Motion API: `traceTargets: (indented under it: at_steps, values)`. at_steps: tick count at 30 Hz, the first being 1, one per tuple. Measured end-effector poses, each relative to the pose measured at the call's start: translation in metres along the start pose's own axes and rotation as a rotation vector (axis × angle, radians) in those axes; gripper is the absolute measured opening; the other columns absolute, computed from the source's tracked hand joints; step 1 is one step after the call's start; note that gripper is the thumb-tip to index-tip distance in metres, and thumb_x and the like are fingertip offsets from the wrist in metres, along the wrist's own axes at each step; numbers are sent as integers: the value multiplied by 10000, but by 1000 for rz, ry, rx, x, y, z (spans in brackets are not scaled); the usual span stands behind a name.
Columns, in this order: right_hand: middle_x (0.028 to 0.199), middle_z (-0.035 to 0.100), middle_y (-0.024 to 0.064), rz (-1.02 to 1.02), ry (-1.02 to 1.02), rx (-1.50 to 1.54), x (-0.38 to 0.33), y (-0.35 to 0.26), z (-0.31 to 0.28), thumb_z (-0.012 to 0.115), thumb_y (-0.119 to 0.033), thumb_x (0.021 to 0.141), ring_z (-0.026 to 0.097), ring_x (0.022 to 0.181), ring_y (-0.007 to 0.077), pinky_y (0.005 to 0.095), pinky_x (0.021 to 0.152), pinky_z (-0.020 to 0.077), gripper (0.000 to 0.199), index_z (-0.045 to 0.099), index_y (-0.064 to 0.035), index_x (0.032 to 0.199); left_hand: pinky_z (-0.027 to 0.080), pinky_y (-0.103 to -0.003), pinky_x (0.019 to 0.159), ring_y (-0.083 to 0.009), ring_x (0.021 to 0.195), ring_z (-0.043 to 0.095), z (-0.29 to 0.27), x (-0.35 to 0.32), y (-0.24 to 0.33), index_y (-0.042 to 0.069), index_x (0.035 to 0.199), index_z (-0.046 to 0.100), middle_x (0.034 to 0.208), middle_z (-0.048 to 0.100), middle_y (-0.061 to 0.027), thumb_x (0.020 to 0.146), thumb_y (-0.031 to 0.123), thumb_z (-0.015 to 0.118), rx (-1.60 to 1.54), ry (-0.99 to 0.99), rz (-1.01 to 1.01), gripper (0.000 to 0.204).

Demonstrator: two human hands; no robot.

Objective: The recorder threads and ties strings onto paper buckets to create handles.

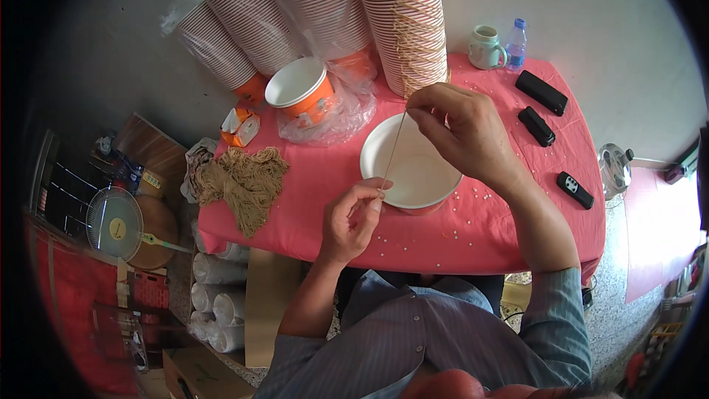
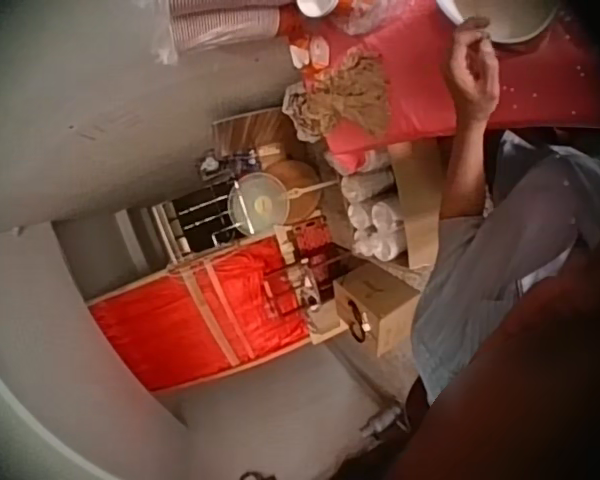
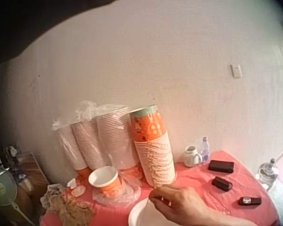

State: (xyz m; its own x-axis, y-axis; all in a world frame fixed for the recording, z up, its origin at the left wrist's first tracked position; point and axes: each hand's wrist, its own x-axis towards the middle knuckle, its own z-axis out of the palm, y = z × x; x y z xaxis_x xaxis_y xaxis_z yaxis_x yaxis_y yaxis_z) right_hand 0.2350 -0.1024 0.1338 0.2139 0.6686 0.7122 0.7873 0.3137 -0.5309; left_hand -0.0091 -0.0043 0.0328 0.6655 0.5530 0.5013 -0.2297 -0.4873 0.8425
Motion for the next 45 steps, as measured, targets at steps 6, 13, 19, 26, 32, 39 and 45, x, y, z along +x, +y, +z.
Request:
traceTargets:
  at_steps: [6,13,19,26,32,39,45]
  values:
    - [891,757,130,57,10,18,4,-2,-4,738,-90,963,752,750,301,401,678,584,78,738,-54,1032,567,-261,822,-109,908,686,3,1,-8,-35,1087,677,1159,760,-139,1036,-23,634,-25,-14,3,68]
    - [888,775,77,117,76,90,6,2,-13,736,-67,971,705,718,156,320,664,552,98,748,-30,1061,553,-259,755,-117,853,681,6,5,-10,-28,1086,685,1099,747,-121,1036,-24,643,2,24,31,65]
    - [886,765,52,159,13,250,5,-3,-15,711,-52,1022,699,768,92,290,714,557,92,745,-17,1100,464,-208,735,-38,838,562,9,6,-2,-18,1129,660,1114,705,-78,1079,-3,612,46,1,-19,71]
    - [891,760,50,165,-24,219,5,-4,-14,713,-56,1032,724,816,94,284,755,573,91,739,-10,1107,542,-266,709,-99,793,659,8,5,-9,-14,1128,679,1031,729,-84,1037,-22,637,0,21,-6,100]
    - [948,758,30,145,-1,231,6,4,-14,673,-51,1075,701,855,71,255,728,550,92,719,11,1127,540,-265,702,-99,795,666,7,6,-13,-14,1090,668,1041,735,-88,1028,-23,637,-2,28,-19,69]
    - [930,763,35,208,72,216,8,7,-16,680,-76,1072,696,828,70,258,711,548,111,722,7,1135,570,-294,735,-170,866,720,0,17,-3,-12,1125,666,1055,729,-111,1023,-16,672,184,-57,-11,103]
    - [898,749,24,301,54,293,12,19,-15,677,-100,1070,683,789,67,266,690,546,122,691,-8,1149,616,-343,803,-254,968,770,-3,26,4,-12,1205,678,1102,742,-137,1039,5,699,248,-166,108,168]
